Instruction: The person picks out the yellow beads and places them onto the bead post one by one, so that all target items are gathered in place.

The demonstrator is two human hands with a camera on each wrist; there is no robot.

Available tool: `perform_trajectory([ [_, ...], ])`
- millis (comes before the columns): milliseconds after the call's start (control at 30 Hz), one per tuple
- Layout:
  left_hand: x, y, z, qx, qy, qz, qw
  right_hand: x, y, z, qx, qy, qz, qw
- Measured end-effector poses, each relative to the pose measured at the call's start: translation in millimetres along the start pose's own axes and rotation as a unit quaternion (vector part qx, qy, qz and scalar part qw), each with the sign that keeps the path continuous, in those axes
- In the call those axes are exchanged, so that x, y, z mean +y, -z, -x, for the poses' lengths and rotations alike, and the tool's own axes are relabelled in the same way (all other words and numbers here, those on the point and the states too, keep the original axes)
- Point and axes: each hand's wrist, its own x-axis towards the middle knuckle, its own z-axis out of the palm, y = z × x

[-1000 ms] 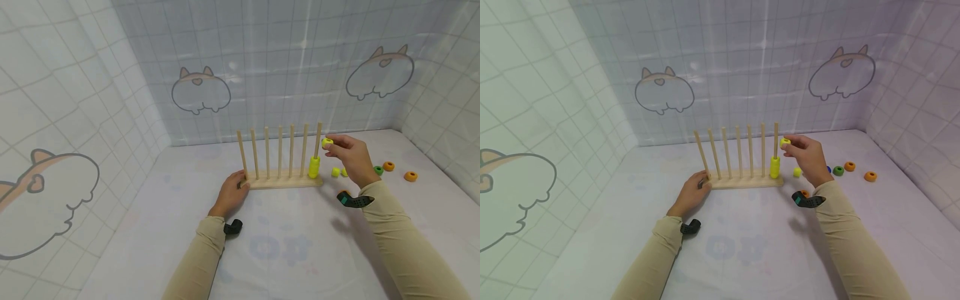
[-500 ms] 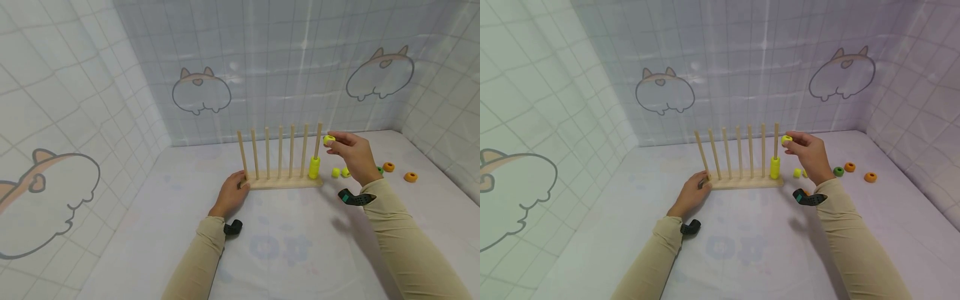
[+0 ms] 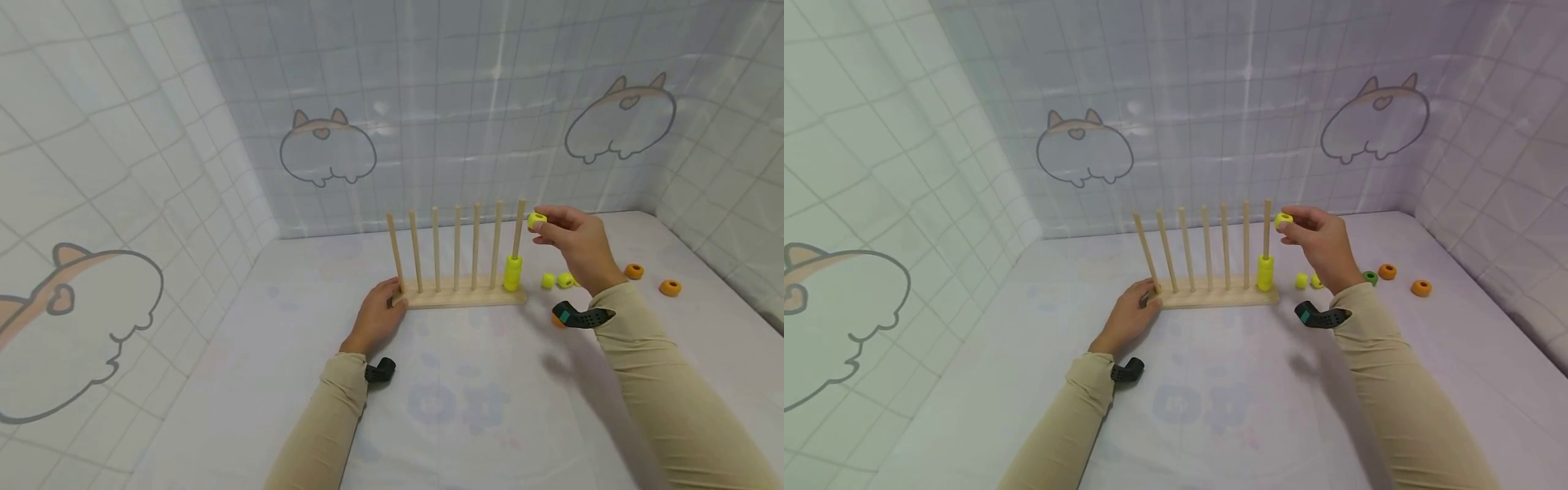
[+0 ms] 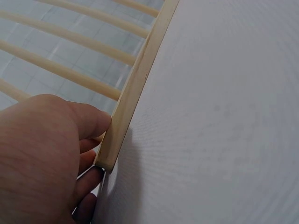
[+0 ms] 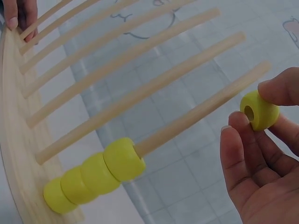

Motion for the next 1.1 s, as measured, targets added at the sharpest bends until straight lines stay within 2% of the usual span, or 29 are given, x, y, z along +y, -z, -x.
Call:
perform_trajectory([
  [433, 1.1, 0.8, 0.8, -0.001, -0.002, -0.001, 1.0, -2.6, -6.7, -4.1, 0.006, 0.004, -0.017, 1.0],
  [800, 0.7, -0.6, -0.8, 0.001, -0.01, 0.002, 0.9999, -8.5, -5.1, -8.4, 0.013, 0.003, -0.06, 0.998],
  [1100, 0.2, 0.0, -0.4, 0.001, -0.01, -0.001, 1.0, -15.3, -2.6, -13.9, 0.008, 0.009, -0.055, 0.998],
])
